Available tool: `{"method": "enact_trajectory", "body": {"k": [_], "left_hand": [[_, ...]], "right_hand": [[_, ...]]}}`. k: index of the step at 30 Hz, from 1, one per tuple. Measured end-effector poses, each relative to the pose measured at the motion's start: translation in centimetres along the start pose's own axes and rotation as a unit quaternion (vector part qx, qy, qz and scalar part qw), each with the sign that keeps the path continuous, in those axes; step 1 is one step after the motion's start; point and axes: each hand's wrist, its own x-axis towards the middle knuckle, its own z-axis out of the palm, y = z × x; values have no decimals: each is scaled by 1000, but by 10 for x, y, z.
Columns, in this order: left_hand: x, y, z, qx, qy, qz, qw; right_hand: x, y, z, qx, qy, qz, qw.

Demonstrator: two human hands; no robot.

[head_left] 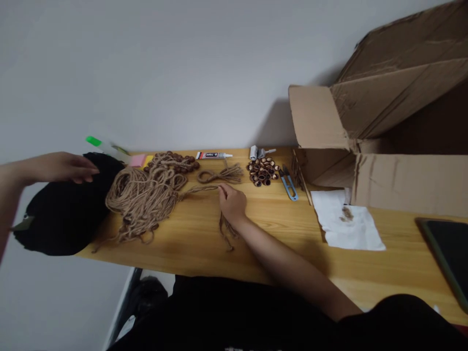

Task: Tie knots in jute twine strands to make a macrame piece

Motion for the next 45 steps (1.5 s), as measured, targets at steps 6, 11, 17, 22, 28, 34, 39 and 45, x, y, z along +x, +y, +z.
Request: {"method": "enact_trajectory", "body": {"k": [6,11,17,22,28,34,39,45], "left_hand": [[27,94,52,17,1,51,999],[43,151,92,105,52,127,985],[49,178,121,124,137,201,962],[55,176,124,126,155,191,961],[62,182,132,109,200,161,960],[69,197,152,36,303,78,949],[71,203,173,-51,356,63,931],[70,202,176,-138,340,8,930]], "right_hand": [[0,1,0,1,0,-2,1000],[1,3,2,11,4,-7,1000],[1,2,1,14,6,-10,1000],[1,1,1,16,12,-4,1000],[1,3,4,21,25,-7,999],[-1,4,7,68,61,-26,995],[1,10,15,81,85,-69,991],[3,14,18,113,92,-98,984]]}}
